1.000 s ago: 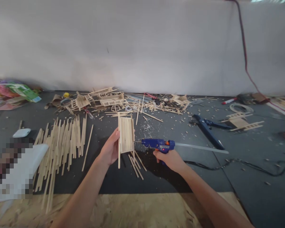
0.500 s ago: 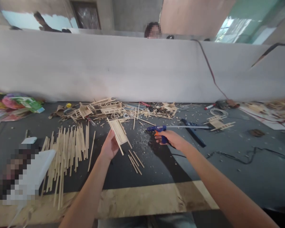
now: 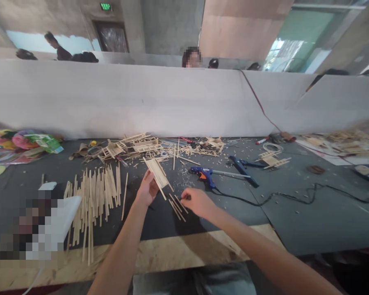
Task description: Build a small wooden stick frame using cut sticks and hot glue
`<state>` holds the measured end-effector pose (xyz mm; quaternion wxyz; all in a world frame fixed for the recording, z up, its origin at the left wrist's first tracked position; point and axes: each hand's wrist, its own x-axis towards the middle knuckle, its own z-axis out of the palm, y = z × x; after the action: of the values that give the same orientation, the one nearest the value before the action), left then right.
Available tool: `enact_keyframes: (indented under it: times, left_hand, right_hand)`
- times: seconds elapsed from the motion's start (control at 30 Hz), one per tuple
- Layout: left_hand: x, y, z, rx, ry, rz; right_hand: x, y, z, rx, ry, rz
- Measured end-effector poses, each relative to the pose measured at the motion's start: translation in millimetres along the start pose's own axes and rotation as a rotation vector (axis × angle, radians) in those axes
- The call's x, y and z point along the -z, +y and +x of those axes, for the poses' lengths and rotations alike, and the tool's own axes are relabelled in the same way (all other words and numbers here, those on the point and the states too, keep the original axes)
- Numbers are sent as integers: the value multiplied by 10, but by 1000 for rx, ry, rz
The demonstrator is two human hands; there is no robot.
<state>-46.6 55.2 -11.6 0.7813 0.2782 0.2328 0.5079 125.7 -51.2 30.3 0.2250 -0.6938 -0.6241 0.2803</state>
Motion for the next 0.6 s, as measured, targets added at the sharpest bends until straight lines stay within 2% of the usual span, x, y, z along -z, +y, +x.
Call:
enact_keyframes:
  times: [0.07, 0.17, 0.37, 0.6]
  left_hand:
    - [-3, -10, -7, -1, -22, 6]
    - [-17, -17, -14, 6, -50, 19]
    - [-32, -25, -10, 14, -49, 22]
    - [-60, -27, -16, 47, -24, 34]
  right_hand:
    - [-187, -44, 20, 2, -39, -31]
    - [-293, -31, 86, -7, -61, -59]
    - [-233, 53, 188, -22, -115, -68]
    - [-175, 87, 273, -43, -117, -87]
